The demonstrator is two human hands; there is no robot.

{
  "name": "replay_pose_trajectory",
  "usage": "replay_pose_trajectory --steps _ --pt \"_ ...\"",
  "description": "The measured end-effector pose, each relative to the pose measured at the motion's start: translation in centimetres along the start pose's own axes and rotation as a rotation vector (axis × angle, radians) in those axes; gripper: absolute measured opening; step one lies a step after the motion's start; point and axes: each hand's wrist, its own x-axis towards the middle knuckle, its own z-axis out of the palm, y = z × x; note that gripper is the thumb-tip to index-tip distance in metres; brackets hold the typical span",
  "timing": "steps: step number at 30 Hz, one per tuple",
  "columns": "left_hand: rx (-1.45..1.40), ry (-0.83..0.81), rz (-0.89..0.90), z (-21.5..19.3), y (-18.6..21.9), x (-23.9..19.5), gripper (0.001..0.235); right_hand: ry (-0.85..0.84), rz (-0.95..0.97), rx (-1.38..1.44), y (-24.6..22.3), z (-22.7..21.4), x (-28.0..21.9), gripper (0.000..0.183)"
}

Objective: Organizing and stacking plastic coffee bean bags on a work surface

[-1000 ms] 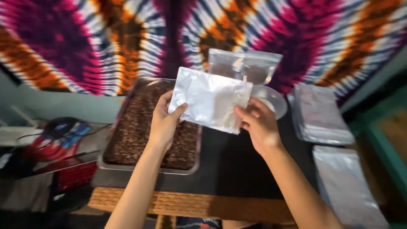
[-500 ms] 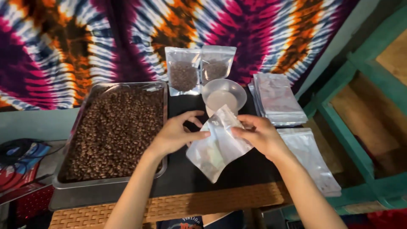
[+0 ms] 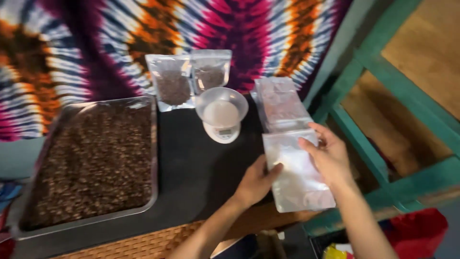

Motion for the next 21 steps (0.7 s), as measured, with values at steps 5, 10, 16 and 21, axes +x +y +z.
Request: replay_pose_trajectory --steps 5,10,16,21 --pt "0.098 -0.003 -0.11 3.3 1.5 0.1 0.06 0.067 -0.032 -0.113 2.4 -5.6 1.7 0.064" --pt "0.038 -0.037 -0.191 3.9 3.0 -0.2 0.086 0.014 0.069 -0.633 8.5 -7.6 4.8 0.063" --pt "0.17 -0.139 -0.169 5.0 3.7 1.1 0.074 -0.001 0.082 -0.722 10.9 -6.3 5.3 0.061" --pt "0.341 -0.093 -0.193 6.2 1.0 2.7 0.083 -0.05 0.145 -0.926 9.4 -5.1 4.6 0.074"
